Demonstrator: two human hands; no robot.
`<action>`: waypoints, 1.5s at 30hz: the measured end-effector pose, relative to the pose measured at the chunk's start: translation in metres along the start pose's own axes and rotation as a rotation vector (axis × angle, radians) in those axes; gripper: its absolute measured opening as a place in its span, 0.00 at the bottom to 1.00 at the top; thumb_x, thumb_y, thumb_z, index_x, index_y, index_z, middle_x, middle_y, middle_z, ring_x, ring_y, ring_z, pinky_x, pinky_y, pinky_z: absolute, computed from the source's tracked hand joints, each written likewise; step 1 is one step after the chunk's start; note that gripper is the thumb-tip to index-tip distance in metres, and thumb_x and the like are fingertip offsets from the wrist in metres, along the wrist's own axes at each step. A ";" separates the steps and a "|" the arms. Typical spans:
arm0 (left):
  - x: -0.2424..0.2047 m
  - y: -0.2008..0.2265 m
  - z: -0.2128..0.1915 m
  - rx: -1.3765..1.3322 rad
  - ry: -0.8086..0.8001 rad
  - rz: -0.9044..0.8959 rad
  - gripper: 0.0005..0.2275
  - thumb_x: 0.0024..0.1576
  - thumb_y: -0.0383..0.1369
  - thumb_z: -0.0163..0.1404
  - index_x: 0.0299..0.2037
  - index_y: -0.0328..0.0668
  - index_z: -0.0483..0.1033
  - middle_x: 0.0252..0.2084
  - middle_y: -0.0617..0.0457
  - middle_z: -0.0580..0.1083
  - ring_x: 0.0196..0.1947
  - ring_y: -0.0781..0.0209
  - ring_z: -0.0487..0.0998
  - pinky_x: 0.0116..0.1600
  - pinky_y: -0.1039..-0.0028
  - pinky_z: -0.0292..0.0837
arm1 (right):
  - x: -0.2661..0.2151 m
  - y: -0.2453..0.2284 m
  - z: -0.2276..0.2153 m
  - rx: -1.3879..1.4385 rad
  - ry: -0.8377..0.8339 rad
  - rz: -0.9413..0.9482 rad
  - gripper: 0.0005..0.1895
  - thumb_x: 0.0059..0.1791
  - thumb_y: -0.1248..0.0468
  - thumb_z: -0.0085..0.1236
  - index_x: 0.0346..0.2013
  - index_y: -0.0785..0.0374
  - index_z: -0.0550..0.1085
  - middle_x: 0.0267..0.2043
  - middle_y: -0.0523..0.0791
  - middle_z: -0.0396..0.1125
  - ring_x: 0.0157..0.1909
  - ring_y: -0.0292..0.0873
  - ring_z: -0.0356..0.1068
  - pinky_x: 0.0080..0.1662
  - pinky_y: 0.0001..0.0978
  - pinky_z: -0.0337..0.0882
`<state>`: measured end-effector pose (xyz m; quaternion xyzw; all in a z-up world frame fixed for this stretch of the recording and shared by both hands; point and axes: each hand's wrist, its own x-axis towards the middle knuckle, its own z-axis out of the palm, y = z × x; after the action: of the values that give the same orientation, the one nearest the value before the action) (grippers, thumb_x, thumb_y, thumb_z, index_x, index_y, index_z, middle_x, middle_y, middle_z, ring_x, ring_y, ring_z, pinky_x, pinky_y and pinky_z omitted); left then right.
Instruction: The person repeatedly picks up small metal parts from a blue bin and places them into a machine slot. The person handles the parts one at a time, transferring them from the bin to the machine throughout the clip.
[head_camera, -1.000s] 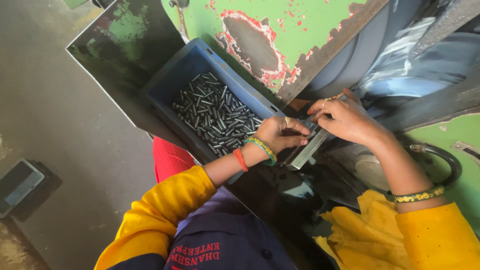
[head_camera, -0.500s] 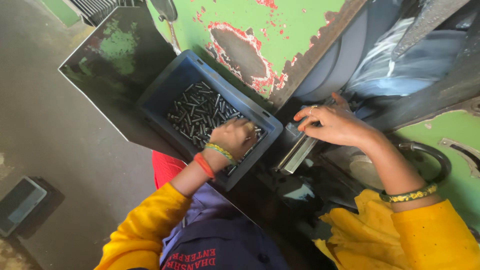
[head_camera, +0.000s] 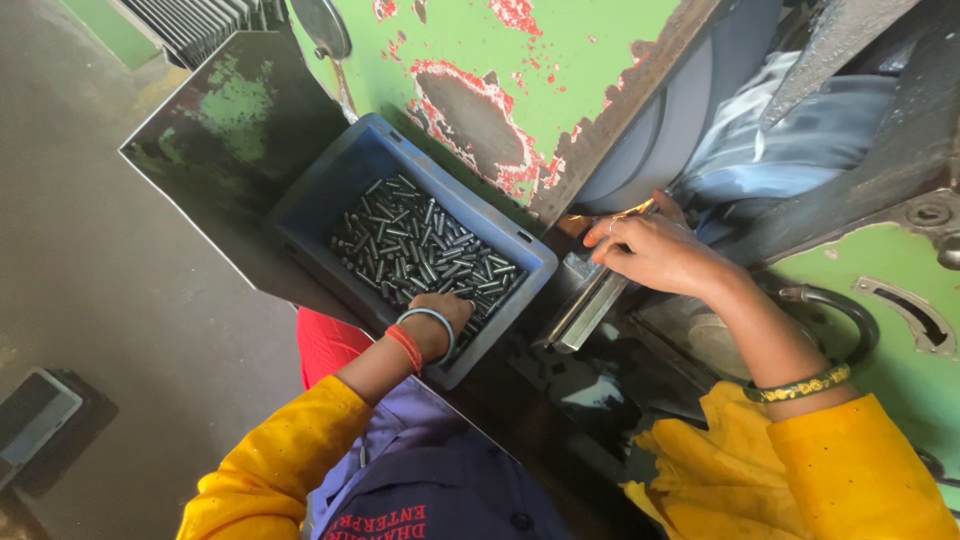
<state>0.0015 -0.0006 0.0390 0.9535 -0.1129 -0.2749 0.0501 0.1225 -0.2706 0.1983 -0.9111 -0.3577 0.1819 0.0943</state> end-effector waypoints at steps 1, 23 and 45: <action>-0.002 0.000 -0.001 0.003 0.004 0.019 0.14 0.55 0.26 0.55 0.52 0.42 0.76 0.53 0.43 0.77 0.53 0.44 0.79 0.51 0.57 0.79 | 0.000 0.001 0.001 0.001 0.007 0.001 0.16 0.50 0.60 0.47 0.48 0.55 0.77 0.40 0.39 0.80 0.51 0.37 0.76 0.71 0.53 0.39; -0.016 0.011 -0.039 -0.840 0.843 0.348 0.05 0.52 0.27 0.59 0.36 0.37 0.78 0.31 0.48 0.79 0.32 0.54 0.85 0.40 0.67 0.80 | 0.004 0.014 0.008 -0.059 0.066 0.021 0.15 0.51 0.62 0.47 0.48 0.54 0.77 0.41 0.41 0.79 0.52 0.42 0.75 0.73 0.53 0.44; -0.010 0.015 -0.084 -0.686 1.046 0.515 0.13 0.57 0.28 0.57 0.52 0.39 0.77 0.51 0.44 0.78 0.50 0.44 0.80 0.56 0.62 0.74 | 0.000 -0.010 -0.007 -0.011 -0.139 0.063 0.22 0.46 0.54 0.54 0.55 0.47 0.74 0.46 0.33 0.79 0.61 0.35 0.70 0.73 0.62 0.27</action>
<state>0.0353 -0.0100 0.1172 0.8339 -0.2040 0.2231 0.4618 0.1190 -0.2642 0.2077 -0.9075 -0.3357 0.2455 0.0584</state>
